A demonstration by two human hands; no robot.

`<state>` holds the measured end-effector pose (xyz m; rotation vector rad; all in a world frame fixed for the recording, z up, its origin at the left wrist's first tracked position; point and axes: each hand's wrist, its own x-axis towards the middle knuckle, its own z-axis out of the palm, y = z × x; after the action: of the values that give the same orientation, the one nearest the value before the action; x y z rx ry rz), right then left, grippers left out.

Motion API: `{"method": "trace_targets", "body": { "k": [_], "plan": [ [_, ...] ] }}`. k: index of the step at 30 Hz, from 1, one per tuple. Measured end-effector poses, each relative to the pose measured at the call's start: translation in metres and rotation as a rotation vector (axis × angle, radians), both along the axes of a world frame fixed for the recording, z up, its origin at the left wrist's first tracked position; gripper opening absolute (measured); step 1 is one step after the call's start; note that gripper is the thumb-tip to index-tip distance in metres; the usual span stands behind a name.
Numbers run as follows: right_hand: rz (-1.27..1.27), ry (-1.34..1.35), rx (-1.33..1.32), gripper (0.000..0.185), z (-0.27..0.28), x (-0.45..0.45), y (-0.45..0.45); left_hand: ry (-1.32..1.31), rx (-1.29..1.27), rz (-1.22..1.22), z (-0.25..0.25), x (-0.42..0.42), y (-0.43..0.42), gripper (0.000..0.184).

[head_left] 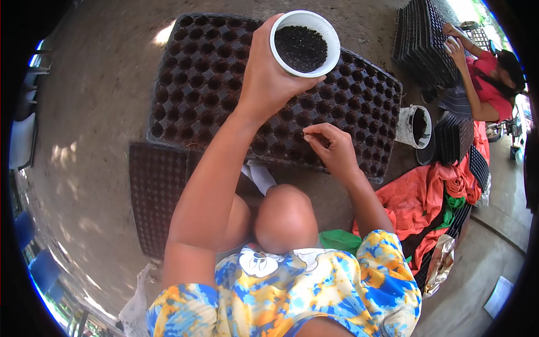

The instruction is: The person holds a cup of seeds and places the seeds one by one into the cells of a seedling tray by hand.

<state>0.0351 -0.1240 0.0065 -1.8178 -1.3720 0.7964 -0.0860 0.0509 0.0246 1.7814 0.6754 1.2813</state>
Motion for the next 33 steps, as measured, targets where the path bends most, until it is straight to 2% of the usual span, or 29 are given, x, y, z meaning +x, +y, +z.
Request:
{"method": "trace_targets", "body": {
  "k": [16,22,25,28,31,33],
  "plan": [
    [0.098,-0.054,-0.042,0.014,0.005,0.005,0.003,-0.003,-0.008,-0.006,-0.001,0.001,0.003,0.094],
    [0.069,-0.129,0.115,0.016,0.020,0.021,0.025,0.032,0.004,-0.021,-0.004,-0.002,0.004,0.094],
    [-0.018,-0.331,0.304,0.017,0.073,0.029,0.051,0.037,0.029,-0.097,-0.011,0.000,0.003,0.094],
    [0.193,-0.526,0.377,0.016,0.090,0.030,0.089,0.098,0.051,-0.131,-0.015,0.005,-0.008,0.095],
    [0.356,-0.748,0.133,0.015,0.074,0.028,0.116,0.075,0.123,-0.119,-0.013,0.015,-0.014,0.092],
    [0.383,-0.712,0.106,0.014,0.075,0.027,0.125,0.066,0.138,-0.100,-0.013,0.015,-0.015,0.093]
  ]
}}
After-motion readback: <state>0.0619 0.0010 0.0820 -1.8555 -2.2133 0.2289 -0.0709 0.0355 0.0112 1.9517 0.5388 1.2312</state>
